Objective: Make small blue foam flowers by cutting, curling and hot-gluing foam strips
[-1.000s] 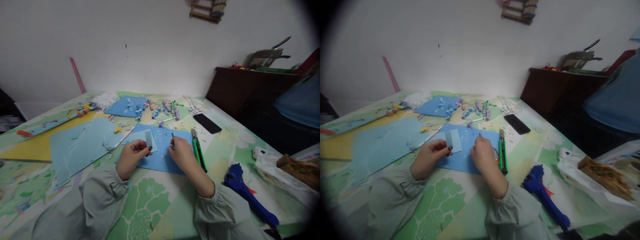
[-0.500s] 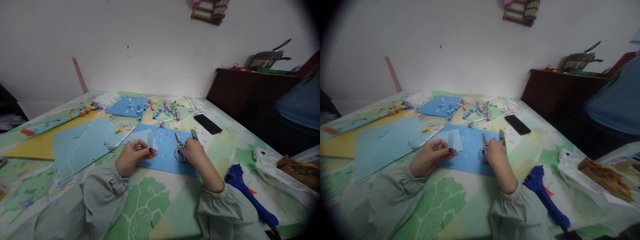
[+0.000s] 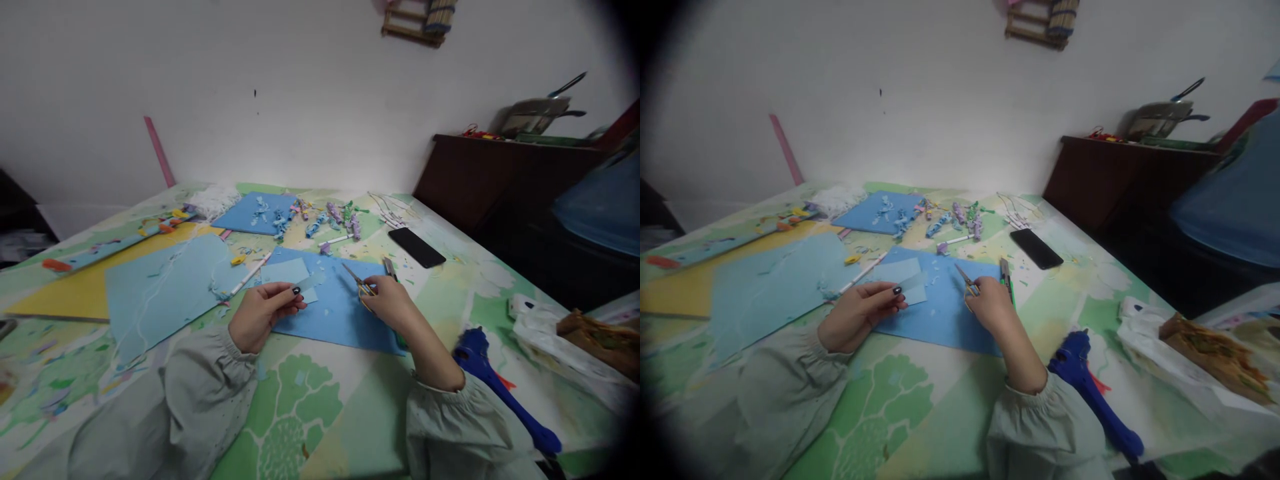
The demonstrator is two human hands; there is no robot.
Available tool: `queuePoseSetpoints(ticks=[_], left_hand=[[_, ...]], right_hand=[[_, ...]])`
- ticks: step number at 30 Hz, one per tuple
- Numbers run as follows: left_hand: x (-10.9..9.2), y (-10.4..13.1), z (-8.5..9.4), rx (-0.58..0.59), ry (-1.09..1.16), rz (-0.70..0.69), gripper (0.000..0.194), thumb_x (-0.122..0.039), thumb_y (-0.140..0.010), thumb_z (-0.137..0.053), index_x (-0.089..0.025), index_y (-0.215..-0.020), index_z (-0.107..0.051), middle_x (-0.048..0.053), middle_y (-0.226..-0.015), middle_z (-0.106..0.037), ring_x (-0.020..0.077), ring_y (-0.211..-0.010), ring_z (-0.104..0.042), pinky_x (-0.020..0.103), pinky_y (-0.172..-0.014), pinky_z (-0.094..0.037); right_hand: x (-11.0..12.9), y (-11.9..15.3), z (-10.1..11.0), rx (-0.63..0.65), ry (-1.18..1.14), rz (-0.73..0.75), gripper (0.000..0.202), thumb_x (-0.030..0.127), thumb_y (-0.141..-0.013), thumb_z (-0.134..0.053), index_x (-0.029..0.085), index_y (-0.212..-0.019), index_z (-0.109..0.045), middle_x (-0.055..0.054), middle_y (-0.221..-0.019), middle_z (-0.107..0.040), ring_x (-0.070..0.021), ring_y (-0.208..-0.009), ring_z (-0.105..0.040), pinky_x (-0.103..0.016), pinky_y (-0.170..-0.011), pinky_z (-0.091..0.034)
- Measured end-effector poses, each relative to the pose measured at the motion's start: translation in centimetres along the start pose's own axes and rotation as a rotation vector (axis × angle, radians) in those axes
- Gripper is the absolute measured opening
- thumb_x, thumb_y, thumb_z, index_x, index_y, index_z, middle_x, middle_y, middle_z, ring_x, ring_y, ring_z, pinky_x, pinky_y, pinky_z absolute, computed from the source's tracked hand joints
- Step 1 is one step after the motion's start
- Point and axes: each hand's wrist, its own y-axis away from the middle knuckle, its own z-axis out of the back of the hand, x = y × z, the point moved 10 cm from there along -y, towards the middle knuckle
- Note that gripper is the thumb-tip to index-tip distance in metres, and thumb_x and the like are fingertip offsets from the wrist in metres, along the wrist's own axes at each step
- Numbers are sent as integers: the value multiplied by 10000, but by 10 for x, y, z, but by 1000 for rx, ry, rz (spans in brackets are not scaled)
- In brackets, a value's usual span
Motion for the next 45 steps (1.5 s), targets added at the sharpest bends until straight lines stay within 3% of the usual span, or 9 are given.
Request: queuePoseSetpoints(ticks=[5, 8, 12, 17, 27, 45], left_hand=[[-2, 2, 5, -54, 72, 14, 79, -149, -684, -669, -94, -737, -649, 56, -628, -681, 125, -601, -654, 177, -545, -500], [-4, 2, 7, -67, 109, 1, 60, -149, -698, -659, -96, -725, -658, 56, -629, -681, 126, -594, -656, 179, -538, -498], [-6, 1, 8, -72, 146, -25, 57, -141, -695, -663, -92, -722, -653, 52, -621, -679, 116, -581, -653, 166, -527, -490], [-7, 4, 7, -83, 138, -34, 135, -134, -646, -701, -105, -742, -611, 46, -620, -683, 132, -576, -659, 177, -520, -492], [-2, 11, -15, 104, -22, -65, 205, -280, -683, -689, -122, -762, -584, 25, -677, -675, 113, -559, -633, 182, -498, -469], [-2, 13, -16, 85, -59, -92, 225, -306, -686, -673, -128, -757, -555, 24, -724, -653, 125, -579, -632, 199, -501, -468]], right_hand=[[34, 8, -22, 108, -472, 209, 343, 470, -708, -569, 169, -874, -579, 5, -633, -546, -116, -533, -463, -222, -474, -318], [49, 19, -27, 91, -453, 272, 327, 491, -697, -586, 169, -686, -528, 32, -560, -460, -95, -514, -397, -205, -456, -277], [61, 32, -36, 206, -436, 311, 381, 505, -713, -569, 170, -563, -467, 49, -483, -355, -78, -460, -331, -203, -410, -206], [72, 42, -42, 310, -470, 350, 411, 521, -722, -557, 171, -554, -422, 58, -468, -336, -67, -448, -330, -198, -407, -194], [81, 50, -54, 346, -524, 338, 449, 558, -709, -558, 173, -533, -410, 63, -438, -338, -63, -430, -301, -207, -414, -176], [80, 49, -59, 343, -533, 321, 458, 553, -713, -561, 173, -519, -393, 65, -433, -321, -58, -422, -283, -210, -406, -152]])
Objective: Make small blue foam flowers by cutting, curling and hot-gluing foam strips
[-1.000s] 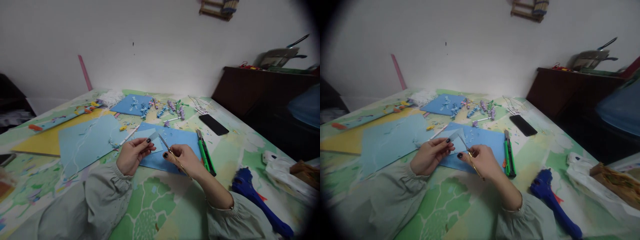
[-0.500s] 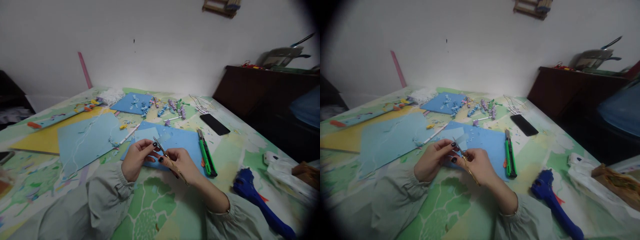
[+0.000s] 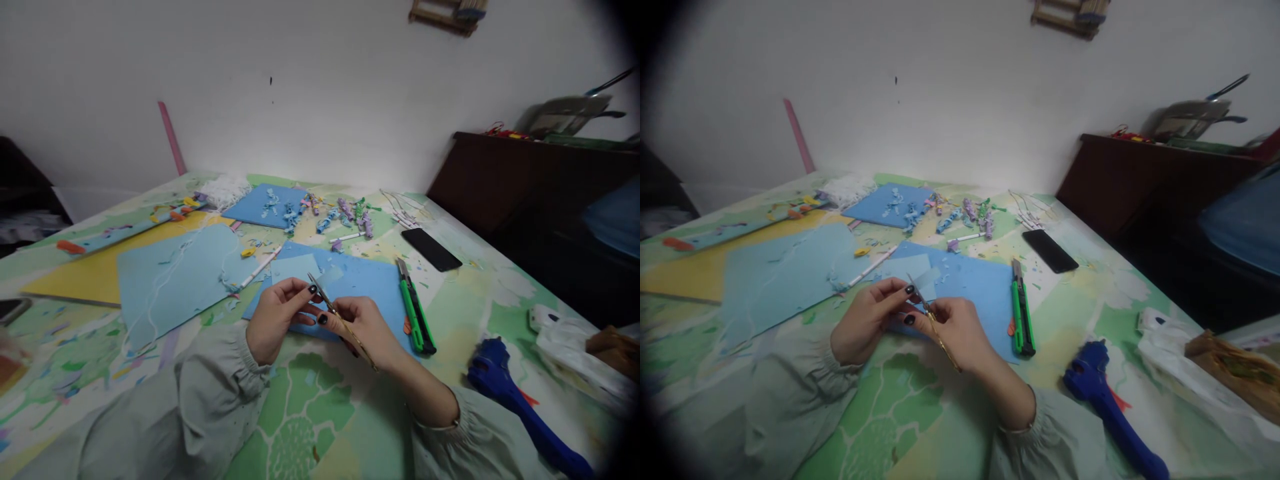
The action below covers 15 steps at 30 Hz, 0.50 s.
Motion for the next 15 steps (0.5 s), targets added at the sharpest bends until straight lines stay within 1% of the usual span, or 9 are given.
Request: queuePoseSetpoints(ticks=[8, 15], left_hand=[[-2, 2, 0, -17, -7, -1, 229, -310, -681, -674, -131, -745, -546, 17, -706, -644, 127, -582, -628, 199, -496, -463], [0, 1, 0, -15, -10, -4, 215, -305, -694, -666, -131, -742, -549, 3, -686, -634, 120, -574, -622, 200, -500, -464]], right_hand=[[-2, 1, -2, 16, -21, 1, 447, 545, -719, -561, 170, -532, -408, 63, -441, -337, -57, -425, -291, -204, -404, -167], [0, 0, -2, 15, -32, 1, 471, 576, -711, -554, 170, -524, -404, 62, -436, -341, -59, -425, -296, -205, -404, -173]])
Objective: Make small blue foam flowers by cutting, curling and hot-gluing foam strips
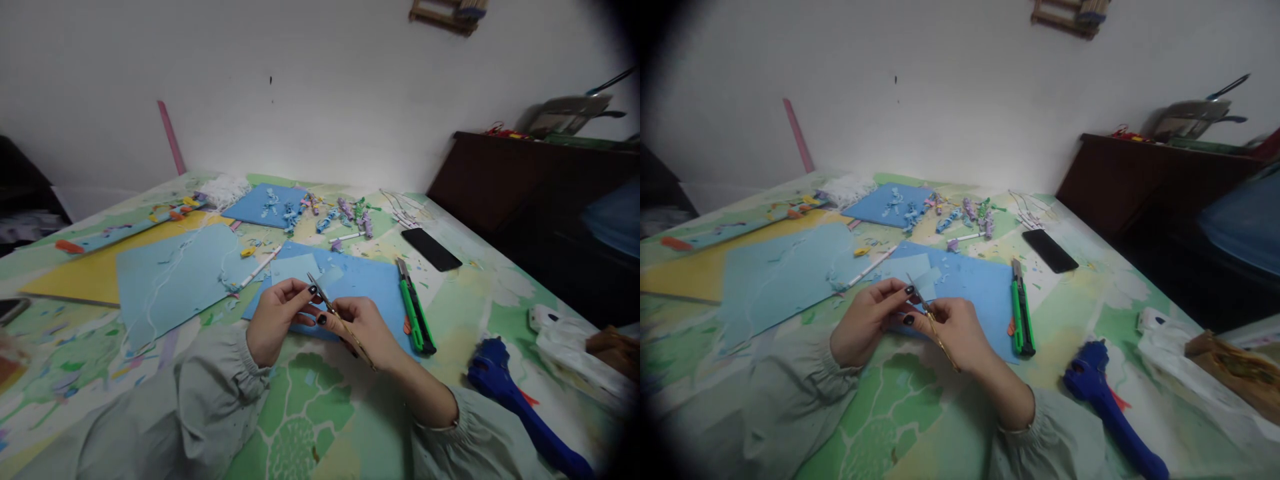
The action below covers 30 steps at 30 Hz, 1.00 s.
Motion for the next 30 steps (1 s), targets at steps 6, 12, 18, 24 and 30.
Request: queuePoseSetpoints(ticks=[6, 12, 18, 24, 30], left_hand=[[0, 0, 0, 1, 13, 2, 212, -307, -683, -673, -138, -738, -558, -6, -676, -632, 120, -570, -620, 206, -501, -461], [0, 1, 0, -5, 24, 11, 233, -316, -658, -691, -139, -730, -558, 4, -682, -643, 123, -564, -621, 205, -495, -456], [0, 0, -1, 2, 25, 14, 225, -319, -678, -678, -138, -732, -554, -2, -688, -636, 119, -570, -622, 199, -497, -457], [3, -1, 0, 2, 27, 24, 226, -312, -685, -675, -132, -741, -549, 9, -695, -642, 115, -563, -620, 190, -487, -455], [4, -1, 1, 7, 43, 32, 220, -302, -673, -684, -133, -739, -559, 14, -690, -652, 115, -563, -622, 193, -495, -463]], right_hand=[[-2, 0, 1, -13, 33, 8, 464, 573, -719, -547, 167, -532, -420, 58, -443, -346, -62, -430, -301, -208, -406, -171], [-2, 0, 1, -17, 34, 4, 470, 572, -718, -544, 176, -518, -389, 57, -438, -335, -64, -425, -293, -210, -398, -166], [-2, -1, 1, -25, 43, 14, 469, 562, -722, -545, 180, -513, -371, 60, -435, -314, -63, -425, -283, -212, -399, -159], [-4, -1, 6, -55, 112, -2, 489, 576, -698, -553, 178, -492, -358, 57, -441, -286, -62, -430, -277, -212, -400, -146], [-7, -3, 7, -78, 179, -2, 485, 570, -697, -552, 166, -484, -389, 49, -455, -288, -67, -452, -284, -208, -405, -153]])
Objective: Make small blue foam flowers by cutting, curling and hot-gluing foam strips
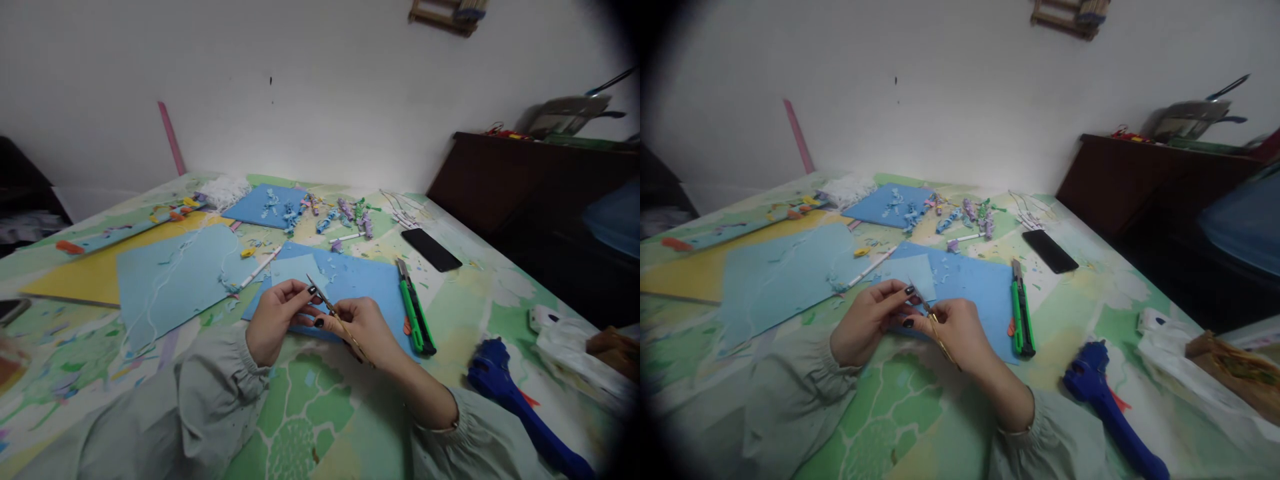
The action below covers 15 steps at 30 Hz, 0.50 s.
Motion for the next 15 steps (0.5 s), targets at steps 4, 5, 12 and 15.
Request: queuePoseSetpoints(ticks=[4, 5, 12, 15], left_hand=[[0, 0, 3, -35, -7, 13, 217, -289, -655, -695, -134, -736, -566, 27, -691, -672, 115, -559, -623, 183, -473, -452], [0, 0, 4, -46, -6, 14, 211, -279, -648, -698, -134, -722, -564, 32, -696, -678, 118, -566, -627, 182, -472, -452], [-2, 2, -3, 3, 22, 10, 240, -197, -601, -715, -139, -579, -483, 35, -666, -683, 157, -613, -661, 218, -544, -491], [-4, 1, -7, 52, -2, -19, 214, -201, -604, -727, -131, -586, -525, 18, -587, -653, 122, -559, -629, 196, -528, -474]], right_hand=[[-4, -2, 5, -55, -2, -23, 479, 566, -690, -560, 165, -480, -407, 47, -454, -304, -66, -448, -285, -202, -397, -173], [-6, -2, 8, -82, -20, -37, 477, 572, -696, -550, 167, -485, -412, 48, -444, -311, -67, -437, -286, -202, -393, -180], [-8, 0, 19, -172, -176, -91, 466, 609, -733, -480, 177, -561, -454, 52, -405, -352, -70, -377, -296, -208, -370, -213], [-8, 0, 20, -185, -169, -79, 451, 589, -742, -486, 179, -560, -446, 52, -421, -350, -71, -395, -297, -206, -381, -213]])
